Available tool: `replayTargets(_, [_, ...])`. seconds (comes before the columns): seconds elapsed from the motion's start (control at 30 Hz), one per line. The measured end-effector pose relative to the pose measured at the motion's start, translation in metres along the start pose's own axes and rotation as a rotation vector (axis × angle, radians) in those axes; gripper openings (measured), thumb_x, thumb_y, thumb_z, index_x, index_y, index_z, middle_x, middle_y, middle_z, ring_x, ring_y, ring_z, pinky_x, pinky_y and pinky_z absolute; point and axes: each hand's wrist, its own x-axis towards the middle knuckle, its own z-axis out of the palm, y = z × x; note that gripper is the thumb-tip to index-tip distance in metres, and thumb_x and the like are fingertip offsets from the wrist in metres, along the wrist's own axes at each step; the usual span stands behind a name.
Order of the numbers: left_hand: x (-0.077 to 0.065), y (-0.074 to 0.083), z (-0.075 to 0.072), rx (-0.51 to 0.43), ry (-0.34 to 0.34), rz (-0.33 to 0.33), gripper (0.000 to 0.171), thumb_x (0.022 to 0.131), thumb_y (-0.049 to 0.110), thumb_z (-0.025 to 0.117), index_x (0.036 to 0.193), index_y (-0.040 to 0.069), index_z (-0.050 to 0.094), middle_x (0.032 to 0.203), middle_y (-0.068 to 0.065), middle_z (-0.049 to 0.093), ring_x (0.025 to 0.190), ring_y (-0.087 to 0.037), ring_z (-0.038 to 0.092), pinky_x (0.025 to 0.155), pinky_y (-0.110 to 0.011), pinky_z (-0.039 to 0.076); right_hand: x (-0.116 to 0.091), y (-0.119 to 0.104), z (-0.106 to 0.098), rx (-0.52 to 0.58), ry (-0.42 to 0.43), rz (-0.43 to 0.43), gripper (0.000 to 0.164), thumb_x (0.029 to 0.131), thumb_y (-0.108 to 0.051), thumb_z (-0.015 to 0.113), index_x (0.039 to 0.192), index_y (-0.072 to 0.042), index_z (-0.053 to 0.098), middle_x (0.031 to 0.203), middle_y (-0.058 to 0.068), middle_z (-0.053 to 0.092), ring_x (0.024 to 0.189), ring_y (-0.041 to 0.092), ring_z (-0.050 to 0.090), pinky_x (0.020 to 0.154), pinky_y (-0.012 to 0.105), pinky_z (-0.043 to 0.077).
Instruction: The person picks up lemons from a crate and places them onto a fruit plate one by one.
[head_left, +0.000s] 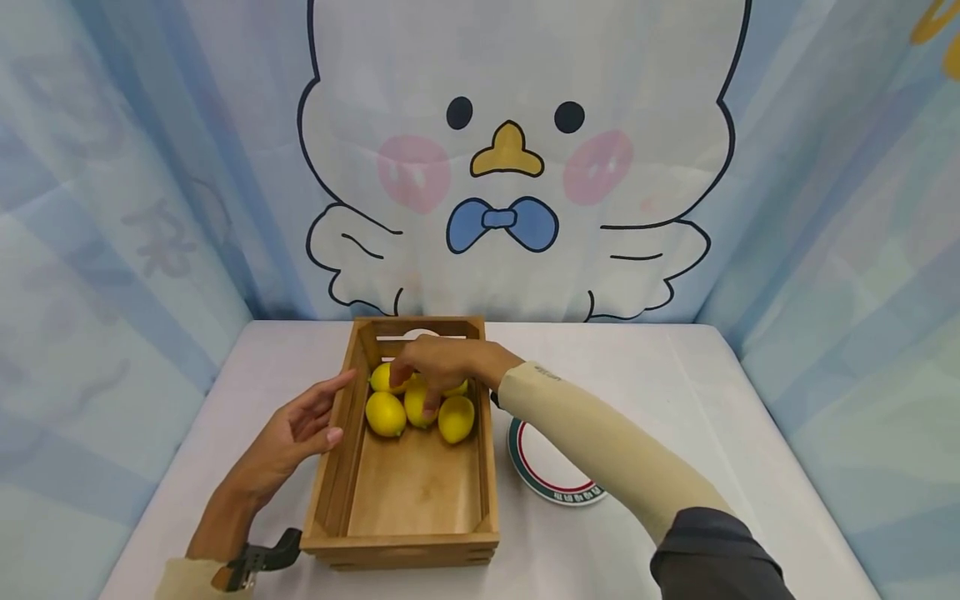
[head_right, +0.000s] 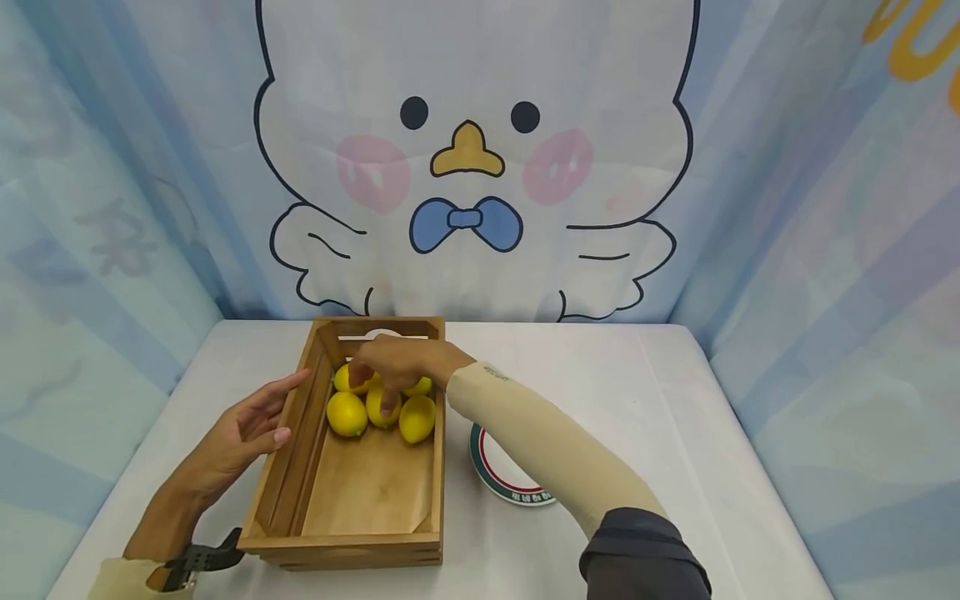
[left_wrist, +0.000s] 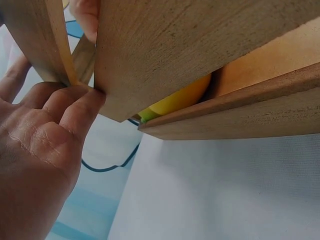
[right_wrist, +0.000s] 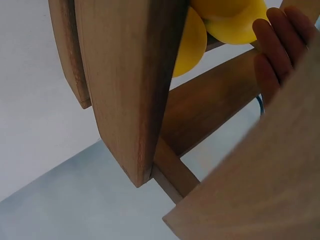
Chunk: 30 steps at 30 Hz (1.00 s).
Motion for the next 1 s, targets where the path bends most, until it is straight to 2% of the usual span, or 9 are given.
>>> replayTargets(0.23, [-0.002,0.001,0.0,0.006,0.003,-0.004,0.069,0.107,0.003,0.059,0.169,0.019,0.032,0.179,-0.009,0.022,0.15,0.008,0.038,0.113,-0.009,0.04,0.01,0.001,0.002,-0.077,-0.022,0.018,0.068,0.08,-0.025,0.096,0.141,-0.014,0.069,0.142,-0.001,0.07,0.136,0.013,0.062,0.118,0.027,0.047])
replayTargets(0.53, [-0.001,0.001,0.001,0.002,0.004,-0.006,0.069,0.107,0.003,0.059,0.169,0.015,0.031,0.179,-0.011,0.022,0.15,0.004,0.041,0.113,-0.011,0.043,0.014,0.004,0.008,-0.113,-0.035,0.037,0.069,0.078,-0.024,0.097,0.141,-0.015,0.07,0.14,-0.003,0.071,0.129,0.013,0.063,0.116,0.029,0.049])
replayTargets(0.73, [0.0,0.0,0.001,0.005,0.001,-0.003,0.07,0.107,0.003,0.059,0.169,0.016,0.03,0.179,-0.012,0.022,0.152,-0.003,0.042,0.111,-0.014,0.046,0.014,0.007,0.011,-0.145,-0.04,0.055,0.058,0.077,-0.027,0.098,0.13,-0.02,0.075,0.13,-0.009,0.073,0.112,0.009,0.064,0.104,0.025,0.054])
replayTargets(0.83, [0.0,-0.001,0.0,0.006,0.001,-0.003,0.07,0.107,0.002,0.058,0.169,0.017,0.031,0.179,-0.011,0.022,0.152,-0.001,0.042,0.112,-0.014,0.046,0.014,0.007,0.012,-0.134,-0.049,0.05,0.051,0.078,-0.025,0.097,0.125,-0.021,0.077,0.123,-0.01,0.073,0.104,0.011,0.062,0.095,0.023,0.055])
replayTargets(1.0, [0.0,0.0,0.001,0.013,0.003,-0.011,0.07,0.107,0.002,0.058,0.169,0.021,0.032,0.179,-0.01,0.023,0.15,0.003,0.042,0.111,-0.013,0.046,0.014,0.009,0.014,-0.139,-0.073,0.043,0.047,0.078,-0.021,0.097,0.122,-0.02,0.079,0.12,-0.01,0.073,0.101,0.011,0.06,0.089,0.022,0.055])
